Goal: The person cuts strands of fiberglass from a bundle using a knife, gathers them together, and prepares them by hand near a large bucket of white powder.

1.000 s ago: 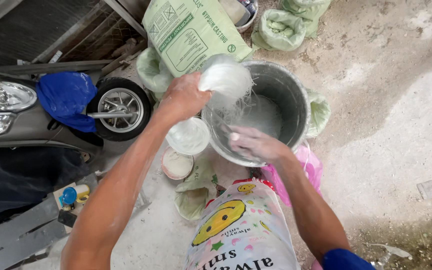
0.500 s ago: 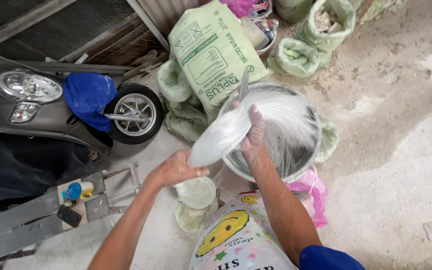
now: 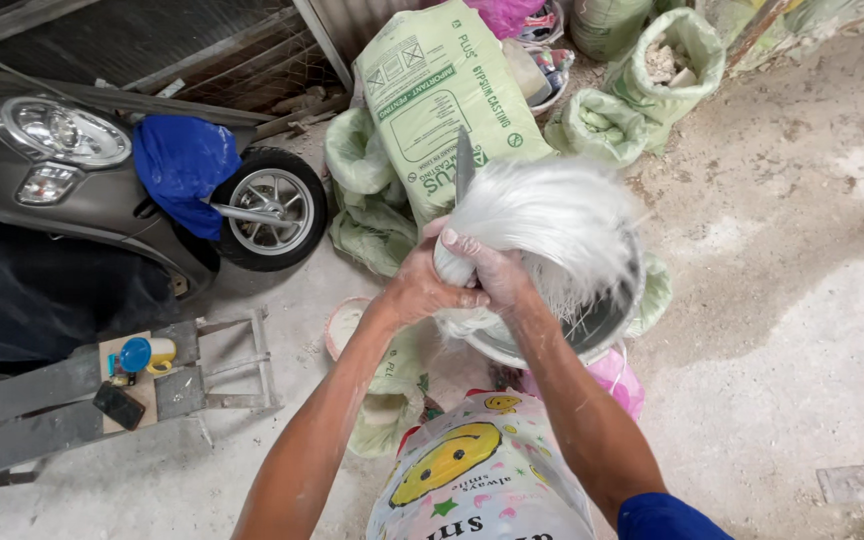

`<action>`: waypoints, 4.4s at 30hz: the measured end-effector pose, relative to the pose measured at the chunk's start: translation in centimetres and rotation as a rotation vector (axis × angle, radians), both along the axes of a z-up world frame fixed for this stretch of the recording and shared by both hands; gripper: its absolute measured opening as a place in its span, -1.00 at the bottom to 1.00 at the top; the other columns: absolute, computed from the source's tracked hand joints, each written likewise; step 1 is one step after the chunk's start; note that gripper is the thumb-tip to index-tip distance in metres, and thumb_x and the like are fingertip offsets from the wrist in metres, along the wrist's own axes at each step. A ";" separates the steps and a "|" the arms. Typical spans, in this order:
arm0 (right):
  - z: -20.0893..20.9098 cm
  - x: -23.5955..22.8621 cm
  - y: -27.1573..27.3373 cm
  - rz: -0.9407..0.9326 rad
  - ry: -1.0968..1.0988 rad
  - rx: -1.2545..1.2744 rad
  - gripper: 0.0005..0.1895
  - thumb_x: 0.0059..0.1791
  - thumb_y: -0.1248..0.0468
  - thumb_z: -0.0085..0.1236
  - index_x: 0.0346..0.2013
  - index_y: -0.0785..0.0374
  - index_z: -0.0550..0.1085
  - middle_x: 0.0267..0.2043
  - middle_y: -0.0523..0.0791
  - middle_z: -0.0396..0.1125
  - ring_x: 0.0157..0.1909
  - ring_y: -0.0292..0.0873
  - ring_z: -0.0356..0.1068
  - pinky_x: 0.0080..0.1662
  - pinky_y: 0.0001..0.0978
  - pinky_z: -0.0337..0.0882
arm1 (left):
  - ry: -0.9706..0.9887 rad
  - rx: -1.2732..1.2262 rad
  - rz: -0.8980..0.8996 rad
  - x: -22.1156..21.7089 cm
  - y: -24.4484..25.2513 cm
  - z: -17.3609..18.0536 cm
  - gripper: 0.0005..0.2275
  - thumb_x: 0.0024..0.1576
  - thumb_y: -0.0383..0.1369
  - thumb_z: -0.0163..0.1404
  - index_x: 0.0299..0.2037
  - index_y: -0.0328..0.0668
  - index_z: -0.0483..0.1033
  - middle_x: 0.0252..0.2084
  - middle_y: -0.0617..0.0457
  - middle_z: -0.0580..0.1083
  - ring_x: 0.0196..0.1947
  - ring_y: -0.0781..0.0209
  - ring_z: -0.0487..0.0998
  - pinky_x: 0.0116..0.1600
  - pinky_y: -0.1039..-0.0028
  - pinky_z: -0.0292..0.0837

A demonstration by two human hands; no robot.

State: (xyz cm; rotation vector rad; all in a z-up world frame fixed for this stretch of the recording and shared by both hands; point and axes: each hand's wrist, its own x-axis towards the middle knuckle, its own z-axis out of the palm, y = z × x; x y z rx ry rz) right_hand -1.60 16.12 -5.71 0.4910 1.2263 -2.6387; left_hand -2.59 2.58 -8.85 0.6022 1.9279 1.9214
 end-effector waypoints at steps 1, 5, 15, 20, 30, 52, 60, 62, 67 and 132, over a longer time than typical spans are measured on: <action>2.6 0.4 0.6 -0.012 -0.019 0.328 -0.51 -0.29 0.00 0.58 -0.33 0.32 0.64 -0.46 0.00 0.52 -0.52 -0.18 0.48 -0.47 -0.44 0.50 | -0.145 0.072 -0.079 -0.4 0.5 -1.5 -0.47 -0.24 -0.59 0.46 -0.01 -0.36 0.56 -0.25 -0.05 0.60 -0.30 0.27 0.64 -0.11 0.46 0.64; 8.5 1.7 5.6 0.437 -0.084 0.881 0.13 -0.29 -0.48 0.17 0.30 0.27 0.39 0.39 0.06 0.24 0.47 0.08 0.13 0.51 -0.03 -0.01 | -0.226 0.045 -0.087 0.2 2.4 3.8 -0.67 -0.06 -0.60 0.19 -0.08 -0.37 0.45 -0.32 -0.21 0.60 -0.44 0.17 0.65 -0.39 0.39 0.62; -11.0 8.0 10.5 0.695 -0.171 0.942 -0.05 -0.02 -0.39 -0.01 0.34 0.32 0.27 0.04 0.15 0.39 -0.03 0.07 0.28 -0.02 -0.08 0.29 | -0.287 -0.806 0.064 -3.4 1.8 3.8 -0.66 -0.02 -0.18 0.15 -0.16 -0.28 0.60 -0.67 -0.03 0.47 -0.64 0.15 0.57 -0.53 0.34 0.53; -14.9 15.8 8.8 0.378 -0.396 0.329 -0.39 0.10 -0.29 -0.17 -0.55 0.11 0.35 -0.74 -0.23 0.03 -0.80 -0.25 -0.02 -0.77 -0.44 -0.06 | -0.225 -1.103 0.050 -3.7 -0.2 1.8 -0.63 -0.03 -0.07 -0.01 -0.19 -0.16 0.60 -0.70 0.03 0.49 -0.56 0.08 0.62 -0.32 0.21 0.59; -7.3 7.0 1.9 0.380 0.629 -0.556 0.07 -0.08 0.20 0.29 0.54 0.31 -0.16 -0.63 -0.01 0.16 -0.68 -0.16 0.21 -0.70 -0.34 0.41 | -0.234 -0.724 -0.108 -0.7 1.2 14.9 -0.60 0.11 -0.30 0.13 0.09 -0.43 0.49 -0.43 -0.16 0.50 -0.74 0.27 0.39 -0.62 0.52 0.36; -4.3 26.1 14.6 0.324 0.785 1.471 -0.46 -0.02 0.22 0.01 0.28 0.14 0.36 0.23 -0.03 0.29 0.28 -0.03 0.24 0.31 -0.22 0.18 | -0.710 0.112 -0.565 4.3 -3.7 9.8 -0.58 -0.23 -0.59 0.37 -0.11 -0.39 0.60 -0.56 -0.09 0.54 -0.55 0.10 0.64 0.01 -0.06 0.58; -12.0 2.5 12.9 0.135 1.164 1.909 -0.63 0.13 0.07 -0.18 0.19 -0.03 0.42 -0.21 -0.11 0.19 -0.29 -0.11 0.33 -0.30 -0.31 0.41 | -0.759 0.214 -0.042 2.6 -1.6 2.0 -0.45 0.09 -0.17 0.25 0.27 -0.11 0.40 0.21 -0.16 0.47 0.20 -0.11 0.47 0.37 -0.14 0.27; -7.4 -2.7 9.2 0.099 1.278 1.944 -0.65 0.16 0.03 -0.22 0.18 -0.07 0.42 -0.35 -0.12 0.17 -0.47 -0.14 0.35 -0.48 -0.34 0.48 | -0.705 0.087 0.023 1.9 0.9 2.7 -0.32 0.02 -0.16 0.34 0.35 -0.04 0.31 0.34 -0.22 0.36 0.35 -0.25 0.33 0.45 -0.23 0.11; -0.4 -2.3 8.1 -0.123 1.359 2.055 -0.41 0.03 -0.14 -0.20 0.40 -0.46 0.22 -0.31 -0.16 0.08 -0.42 -0.15 0.27 -0.47 -0.27 0.37 | -0.386 0.189 0.128 1.0 3.9 1.5 -0.33 -0.20 -0.49 0.45 0.16 -0.38 0.41 -0.04 -0.16 0.55 -0.03 -0.11 0.60 0.11 0.06 0.58; 8.7 4.4 3.2 -0.126 0.527 0.874 0.15 -0.37 0.27 0.55 0.42 0.37 0.13 -0.15 -0.03 0.39 -0.11 -0.15 0.46 0.15 -0.28 0.44 | 0.752 -0.639 0.758 4.8 5.8 7.2 -0.74 0.20 -0.31 -0.28 -0.16 -0.25 0.47 -0.51 -0.07 0.49 -0.44 -0.19 0.62 -0.38 0.08 0.55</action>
